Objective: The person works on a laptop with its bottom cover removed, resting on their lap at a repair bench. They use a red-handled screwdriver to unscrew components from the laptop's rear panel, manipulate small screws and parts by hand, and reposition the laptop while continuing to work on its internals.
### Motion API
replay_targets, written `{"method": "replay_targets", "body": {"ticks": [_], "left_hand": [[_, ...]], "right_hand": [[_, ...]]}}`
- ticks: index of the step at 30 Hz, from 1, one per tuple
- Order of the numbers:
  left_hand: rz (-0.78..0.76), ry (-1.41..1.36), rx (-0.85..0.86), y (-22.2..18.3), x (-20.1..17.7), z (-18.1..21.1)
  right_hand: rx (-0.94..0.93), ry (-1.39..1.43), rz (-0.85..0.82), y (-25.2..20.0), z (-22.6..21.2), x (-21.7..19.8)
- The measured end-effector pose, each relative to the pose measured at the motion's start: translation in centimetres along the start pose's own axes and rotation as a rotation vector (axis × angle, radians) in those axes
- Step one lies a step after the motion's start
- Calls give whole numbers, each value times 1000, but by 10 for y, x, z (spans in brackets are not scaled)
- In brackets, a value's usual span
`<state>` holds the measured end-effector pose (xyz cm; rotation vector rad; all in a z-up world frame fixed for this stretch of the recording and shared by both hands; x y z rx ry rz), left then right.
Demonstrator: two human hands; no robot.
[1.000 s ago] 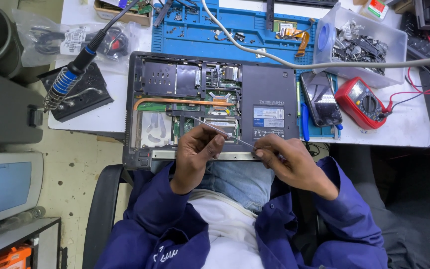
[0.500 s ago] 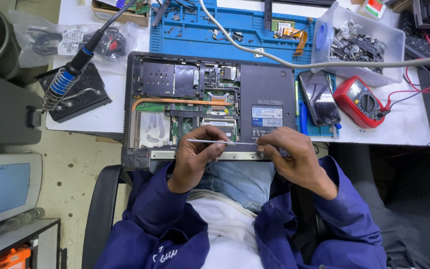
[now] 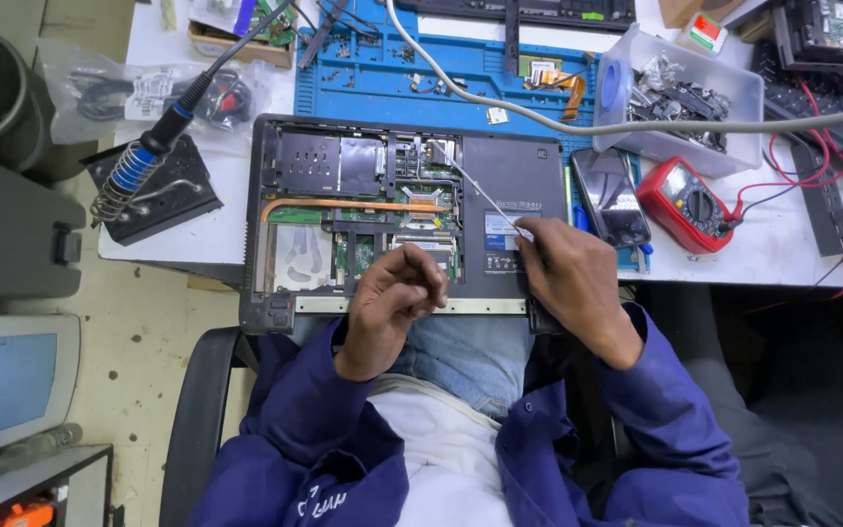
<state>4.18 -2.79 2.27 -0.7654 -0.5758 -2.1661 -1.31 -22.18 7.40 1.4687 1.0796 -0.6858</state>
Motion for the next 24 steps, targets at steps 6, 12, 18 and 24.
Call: {"method": "replay_targets", "body": {"ticks": [6, 12, 18, 24], "left_hand": [[-180, 288, -246, -12, 65, -16], [-1018, 861, 29, -38, 211, 14], [-896, 1297, 144, 85, 279, -35], [-687, 1312, 464, 262, 258, -102]], "right_hand": [[-33, -102, -5, -5, 1, 8], [-66, -76, -48, -9, 5, 14], [-39, -81, -89, -13, 24, 28], [-51, -119, -122, -20, 42, 50]]}}
Point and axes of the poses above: each hand's wrist, its own y-axis towards the middle knuckle, its own x-axis out of the palm, z = x × y, the point moved 6 cm from there along y, towards the middle knuckle, and after that the axes turned 2 degrees about -x, right-handed, at the moved point
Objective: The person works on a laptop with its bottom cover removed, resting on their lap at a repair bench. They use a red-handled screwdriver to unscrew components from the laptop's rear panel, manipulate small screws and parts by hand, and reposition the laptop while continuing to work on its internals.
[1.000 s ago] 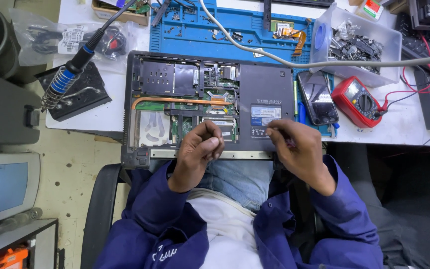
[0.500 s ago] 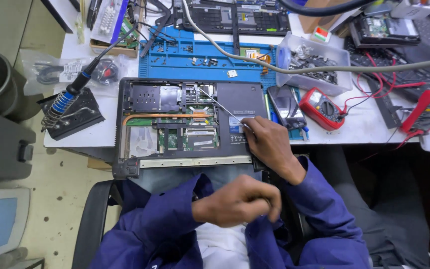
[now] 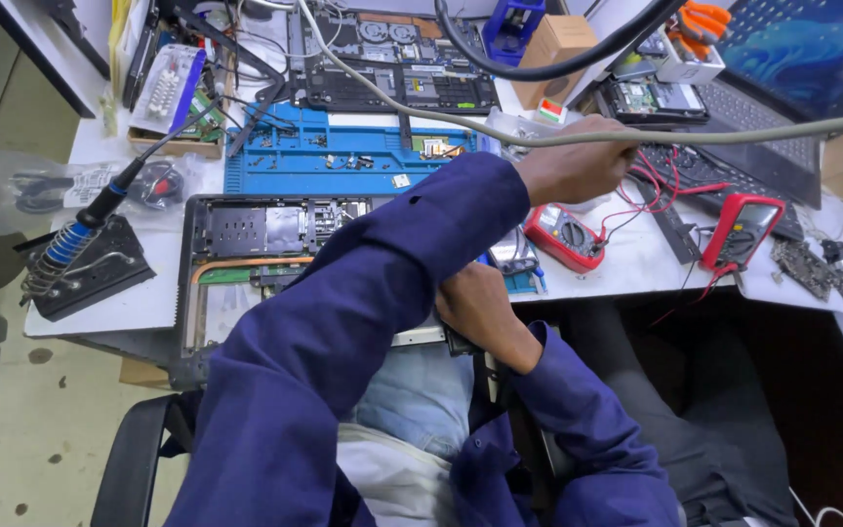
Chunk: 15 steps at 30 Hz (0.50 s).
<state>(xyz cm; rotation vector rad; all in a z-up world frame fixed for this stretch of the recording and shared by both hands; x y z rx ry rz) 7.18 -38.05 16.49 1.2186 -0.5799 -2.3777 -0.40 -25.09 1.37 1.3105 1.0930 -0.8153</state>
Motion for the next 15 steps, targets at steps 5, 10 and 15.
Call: {"method": "replay_targets", "body": {"ticks": [5, 10, 15], "left_hand": [[-275, 253, -138, 7, 72, -119], [-414, 94, -154, -49, -11, -50], [-539, 231, -46, -106, -39, -8]], "right_hand": [[8, 40, 3, 1, -3, -9], [27, 87, 44, 7, -21, -40], [5, 142, 210, -3, -8, -85]]}}
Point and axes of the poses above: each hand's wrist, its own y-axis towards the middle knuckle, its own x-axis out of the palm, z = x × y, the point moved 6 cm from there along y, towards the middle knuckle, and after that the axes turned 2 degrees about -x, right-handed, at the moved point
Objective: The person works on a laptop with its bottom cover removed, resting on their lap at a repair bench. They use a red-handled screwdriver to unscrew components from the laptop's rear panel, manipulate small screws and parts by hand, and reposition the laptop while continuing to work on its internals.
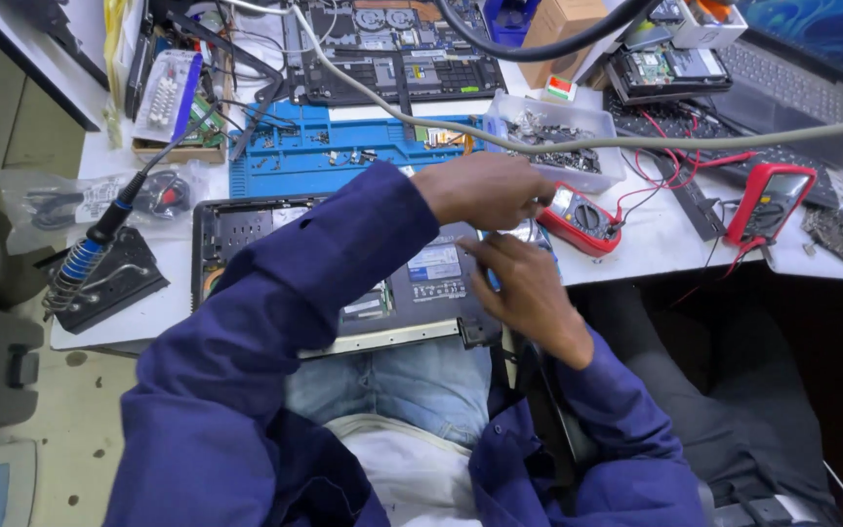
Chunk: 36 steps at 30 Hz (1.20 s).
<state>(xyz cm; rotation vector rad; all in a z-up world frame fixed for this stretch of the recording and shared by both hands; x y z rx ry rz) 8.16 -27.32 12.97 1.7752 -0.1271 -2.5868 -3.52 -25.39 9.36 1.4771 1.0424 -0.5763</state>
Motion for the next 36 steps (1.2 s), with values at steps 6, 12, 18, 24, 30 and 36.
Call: {"method": "replay_targets", "body": {"ticks": [6, 12, 18, 24, 30, 36], "left_hand": [[240, 50, 141, -107, -42, 76], [389, -124, 20, -161, -24, 102], [574, -277, -39, -187, 17, 101], [632, -323, -55, -204, 40, 98], [828, -347, -151, -214, 61, 92], [848, -406, -122, -218, 58, 90]], "right_hand": [[18, 26, 103, -8, -49, -132], [40, 53, 142, -29, -81, -159], [45, 111, 163, -36, -83, -155], [41, 186, 93, -29, -77, -141], [1, 216, 5, -29, -66, -123], [42, 241, 14, -24, -69, -117]]}}
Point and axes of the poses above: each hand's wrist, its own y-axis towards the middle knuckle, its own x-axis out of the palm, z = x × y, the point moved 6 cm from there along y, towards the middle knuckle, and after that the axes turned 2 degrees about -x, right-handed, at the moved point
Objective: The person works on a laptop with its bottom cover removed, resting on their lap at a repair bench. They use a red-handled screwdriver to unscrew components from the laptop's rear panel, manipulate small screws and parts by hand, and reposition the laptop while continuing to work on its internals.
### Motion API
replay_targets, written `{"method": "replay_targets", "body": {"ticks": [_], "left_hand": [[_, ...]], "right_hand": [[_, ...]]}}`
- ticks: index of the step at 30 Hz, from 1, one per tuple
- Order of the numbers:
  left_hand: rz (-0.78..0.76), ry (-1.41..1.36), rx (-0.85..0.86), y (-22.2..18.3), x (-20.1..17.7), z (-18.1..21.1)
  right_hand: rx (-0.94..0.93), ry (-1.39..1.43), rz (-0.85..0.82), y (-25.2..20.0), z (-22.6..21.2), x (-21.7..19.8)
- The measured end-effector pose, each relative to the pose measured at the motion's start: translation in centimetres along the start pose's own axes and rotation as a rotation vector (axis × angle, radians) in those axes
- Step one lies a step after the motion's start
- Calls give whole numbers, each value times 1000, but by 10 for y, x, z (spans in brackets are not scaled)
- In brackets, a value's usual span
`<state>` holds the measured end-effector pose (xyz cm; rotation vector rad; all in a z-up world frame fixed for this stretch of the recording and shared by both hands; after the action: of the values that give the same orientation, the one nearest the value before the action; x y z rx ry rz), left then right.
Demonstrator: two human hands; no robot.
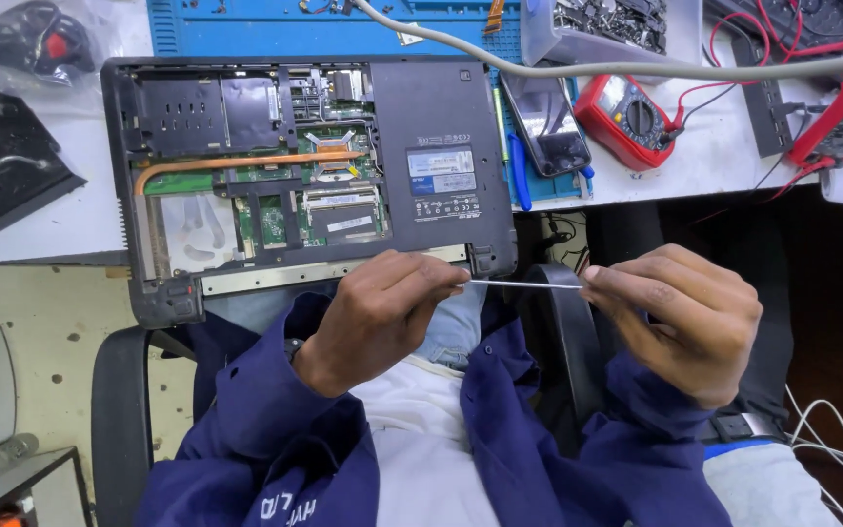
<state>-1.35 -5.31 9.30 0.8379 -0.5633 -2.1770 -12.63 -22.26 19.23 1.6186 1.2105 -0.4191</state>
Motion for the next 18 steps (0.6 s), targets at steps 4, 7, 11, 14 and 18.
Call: {"method": "replay_targets", "body": {"ticks": [4, 7, 11, 14, 18], "left_hand": [[-16, -43, -13, -1, -3, -2], [-10, -118, -66, 0, -6, -4], [-11, -366, -160, 5, -2, -3], [-35, -451, -158, 4, 11, -3], [-182, 220, 93, 4, 36, -15]], "right_hand": [[-9, 9, 5, -5, 10, -2], [-68, 108, 47, -23, 31, -8], [-285, 444, 243, -32, 35, -17], [-226, 614, 136, -31, 26, -22], [478, 1113, -530, -66, 67, -58]]}}
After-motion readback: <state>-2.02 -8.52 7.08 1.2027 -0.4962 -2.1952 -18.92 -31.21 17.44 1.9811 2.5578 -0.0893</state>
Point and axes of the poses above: each hand's wrist, its own y-axis towards the middle knuckle, its own x-axis out of the palm, z = x × y, the point moved 6 cm from there along y, towards the middle knuckle, and after that the axes turned 2 degrees about -x, right-handed, at the moved point
